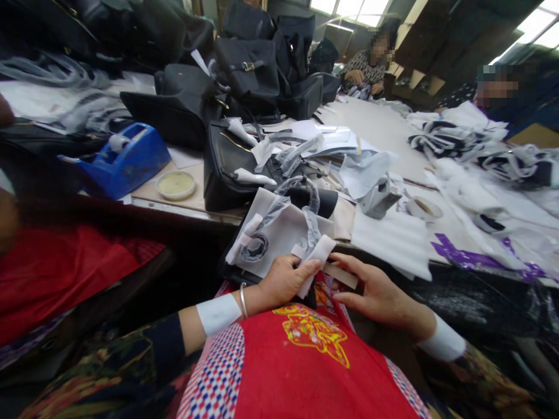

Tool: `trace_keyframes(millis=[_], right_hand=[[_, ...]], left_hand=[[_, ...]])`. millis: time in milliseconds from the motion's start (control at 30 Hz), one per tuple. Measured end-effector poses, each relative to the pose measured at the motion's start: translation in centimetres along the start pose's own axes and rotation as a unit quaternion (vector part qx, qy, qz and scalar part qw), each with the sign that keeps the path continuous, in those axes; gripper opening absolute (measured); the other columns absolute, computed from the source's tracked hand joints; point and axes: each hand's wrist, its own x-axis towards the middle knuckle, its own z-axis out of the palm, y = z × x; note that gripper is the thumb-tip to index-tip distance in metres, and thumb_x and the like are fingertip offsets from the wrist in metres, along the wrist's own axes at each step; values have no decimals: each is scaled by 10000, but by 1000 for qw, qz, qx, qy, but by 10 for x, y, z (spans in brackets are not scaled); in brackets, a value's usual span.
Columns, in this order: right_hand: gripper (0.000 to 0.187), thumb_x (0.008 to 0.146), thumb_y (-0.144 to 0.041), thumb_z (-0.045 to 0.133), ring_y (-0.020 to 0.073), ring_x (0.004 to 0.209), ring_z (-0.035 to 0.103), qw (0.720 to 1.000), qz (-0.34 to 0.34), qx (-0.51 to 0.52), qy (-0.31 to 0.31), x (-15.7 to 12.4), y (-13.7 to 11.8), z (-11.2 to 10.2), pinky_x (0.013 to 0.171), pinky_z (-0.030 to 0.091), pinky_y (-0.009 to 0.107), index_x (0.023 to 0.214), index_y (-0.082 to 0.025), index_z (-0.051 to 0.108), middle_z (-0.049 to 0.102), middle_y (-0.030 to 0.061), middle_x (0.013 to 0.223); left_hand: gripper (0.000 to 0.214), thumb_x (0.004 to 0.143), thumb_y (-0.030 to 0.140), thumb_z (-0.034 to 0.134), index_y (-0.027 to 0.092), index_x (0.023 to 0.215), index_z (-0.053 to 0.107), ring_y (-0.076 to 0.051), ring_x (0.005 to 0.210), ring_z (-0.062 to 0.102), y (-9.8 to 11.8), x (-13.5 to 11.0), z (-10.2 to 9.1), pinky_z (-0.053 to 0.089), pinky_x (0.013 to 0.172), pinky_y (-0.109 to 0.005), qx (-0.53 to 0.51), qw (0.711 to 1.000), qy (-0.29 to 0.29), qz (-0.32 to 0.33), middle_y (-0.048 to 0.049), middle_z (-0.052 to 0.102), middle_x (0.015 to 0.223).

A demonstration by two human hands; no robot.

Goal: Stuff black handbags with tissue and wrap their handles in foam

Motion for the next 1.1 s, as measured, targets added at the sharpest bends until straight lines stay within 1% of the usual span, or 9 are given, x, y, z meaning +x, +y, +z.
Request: trace_keyframes(millis=[100, 167, 300, 433, 567, 733, 833, 967, 1100], right_hand=[[479, 910, -275, 683, 260, 1109, 662, 982, -129, -140, -18, -3, -1, -14, 918, 560, 370, 1365, -189, 559, 673, 140, 1248], [243, 987, -187, 535, 202, 934, 676, 958, -194, -209, -20, 3, -8, -20, 779, 554, 303, 1206, -174, 641, 705, 119, 1085], [267, 1017, -145, 431, 180, 723, 584, 889, -302, -344, -32, 28, -32, -28, 651, 472, 304, 953, -151, 690, 677, 90, 848], [234, 991, -171, 516, 199, 850, 583, 857, -340, -375, -93, 65, -53, -30, 760, 463, 336, 849, -166, 702, 682, 88, 913], [140, 902, -173, 662, 276, 1210, 542, 881, -314, -316, -160, 101, -57, -29, 960, 429, 428, 783, -183, 735, 608, 109, 1359], [157, 902, -162, 638, 177, 872, 627, 916, -239, -191, -258, 124, -48, -22, 826, 481, 335, 803, -186, 758, 707, 44, 837], [208, 926, -212, 598, 164, 795, 609, 942, -198, -137, -233, 122, -46, -21, 758, 488, 313, 792, -178, 753, 672, 34, 760], [221, 941, -259, 590, 160, 782, 607, 962, -182, -92, -183, 114, -41, -17, 734, 494, 308, 804, -179, 743, 679, 41, 794], [185, 916, -255, 625, 165, 761, 621, 970, -185, -74, -139, 109, -34, -9, 728, 498, 309, 790, -177, 734, 689, 41, 766]], left_hand=[[532, 842, 641, 610, 130, 704, 669, -113, 569, 445, 1, 2, 2, 337, 509, -246, 12, 1000, 8, -1, 5, 579, 643], [538, 843, 650, 601, 138, 685, 647, -116, 568, 446, 1, 2, 3, 335, 509, -249, 24, 1000, 13, -2, 10, 566, 627], [494, 879, 597, 573, 149, 678, 628, -130, 583, 470, 1, 3, 7, 343, 529, -254, 72, 996, 38, 25, 4, 584, 628], [386, 932, 457, 535, 150, 725, 643, -150, 621, 524, -2, 2, 12, 363, 574, -265, 157, 979, 69, 108, -21, 619, 662], [302, 946, 382, 523, 152, 817, 670, -177, 665, 579, -9, 1, 14, 411, 632, -286, 187, 968, 105, 128, -47, 651, 715], [298, 947, 364, 521, 131, 961, 706, -252, 848, 654, -12, -1, 12, 482, 789, -354, 190, 964, 118, 142, -117, 720, 891], [315, 940, 359, 524, 121, 1042, 704, -242, 879, 662, -6, -4, 7, 498, 802, -337, 139, 974, 85, 155, -107, 733, 949], [362, 893, 398, 576, 105, 1061, 707, -182, 687, 614, 4, -6, -1, 473, 632, -283, 92, 990, 3, 108, -39, 707, 802], [389, 899, 426, 581, 117, 1092, 718, -218, 856, 664, 4, 0, 2, 506, 756, -304, 68, 992, 25, 105, -55, 753, 952]])
